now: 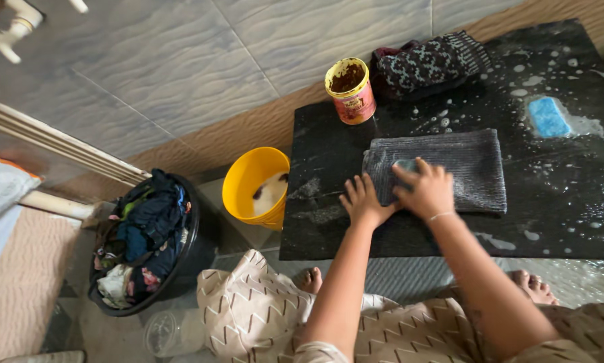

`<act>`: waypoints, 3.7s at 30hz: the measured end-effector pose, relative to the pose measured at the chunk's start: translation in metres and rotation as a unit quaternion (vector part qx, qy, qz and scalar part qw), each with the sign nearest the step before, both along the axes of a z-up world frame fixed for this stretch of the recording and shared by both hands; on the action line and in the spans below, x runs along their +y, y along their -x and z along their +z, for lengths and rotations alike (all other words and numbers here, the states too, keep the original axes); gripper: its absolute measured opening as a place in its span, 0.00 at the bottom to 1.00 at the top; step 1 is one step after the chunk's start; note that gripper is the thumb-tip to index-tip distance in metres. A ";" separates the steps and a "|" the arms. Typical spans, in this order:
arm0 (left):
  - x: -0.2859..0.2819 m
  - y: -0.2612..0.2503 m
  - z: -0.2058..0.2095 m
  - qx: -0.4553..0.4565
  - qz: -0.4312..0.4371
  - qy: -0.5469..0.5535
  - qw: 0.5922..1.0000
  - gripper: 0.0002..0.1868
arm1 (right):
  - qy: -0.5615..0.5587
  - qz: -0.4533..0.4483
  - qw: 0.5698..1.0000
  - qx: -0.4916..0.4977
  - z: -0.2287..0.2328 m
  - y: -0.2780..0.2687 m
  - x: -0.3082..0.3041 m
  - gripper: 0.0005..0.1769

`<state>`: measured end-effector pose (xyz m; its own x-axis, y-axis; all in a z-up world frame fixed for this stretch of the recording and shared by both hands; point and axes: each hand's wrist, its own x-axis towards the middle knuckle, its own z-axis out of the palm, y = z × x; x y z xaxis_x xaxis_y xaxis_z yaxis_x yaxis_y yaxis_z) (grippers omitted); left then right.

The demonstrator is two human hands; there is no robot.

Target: The person washes a dark cloth by scrubbing it against a soapy black surface and rinsing it in a yellow bucket of water.

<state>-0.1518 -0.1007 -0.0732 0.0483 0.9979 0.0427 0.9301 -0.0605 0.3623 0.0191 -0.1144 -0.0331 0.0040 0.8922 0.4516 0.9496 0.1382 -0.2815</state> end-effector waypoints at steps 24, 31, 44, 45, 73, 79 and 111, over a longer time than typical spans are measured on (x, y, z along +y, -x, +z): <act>0.022 0.010 -0.017 -0.006 -0.022 0.194 0.981 0.89 | -0.005 0.025 0.998 -0.057 -0.015 0.032 0.010 0.35; 0.019 0.017 0.000 -0.053 -0.074 0.230 0.969 0.87 | -0.021 -0.178 0.979 -0.097 -0.037 -0.101 0.064 0.39; 0.012 0.011 -0.005 -0.045 0.024 -0.214 0.976 0.28 | -0.003 -0.049 0.995 -0.085 -0.016 0.003 0.009 0.35; 0.010 0.011 -0.003 -0.050 0.024 -0.217 0.975 0.27 | 0.020 -0.082 0.991 -0.101 -0.016 -0.018 0.014 0.35; 0.014 0.006 0.014 -0.024 0.002 -0.179 0.984 0.29 | 0.217 -0.324 0.905 -0.171 0.005 -0.123 0.068 0.32; 0.020 0.010 -0.018 0.052 -0.095 -0.252 0.962 0.32 | -0.095 -0.067 0.991 -0.059 0.004 0.073 0.004 0.34; -0.055 0.013 -0.011 0.036 -0.190 -0.149 0.970 0.51 | 0.036 -0.230 0.965 -0.118 -0.020 -0.126 0.068 0.41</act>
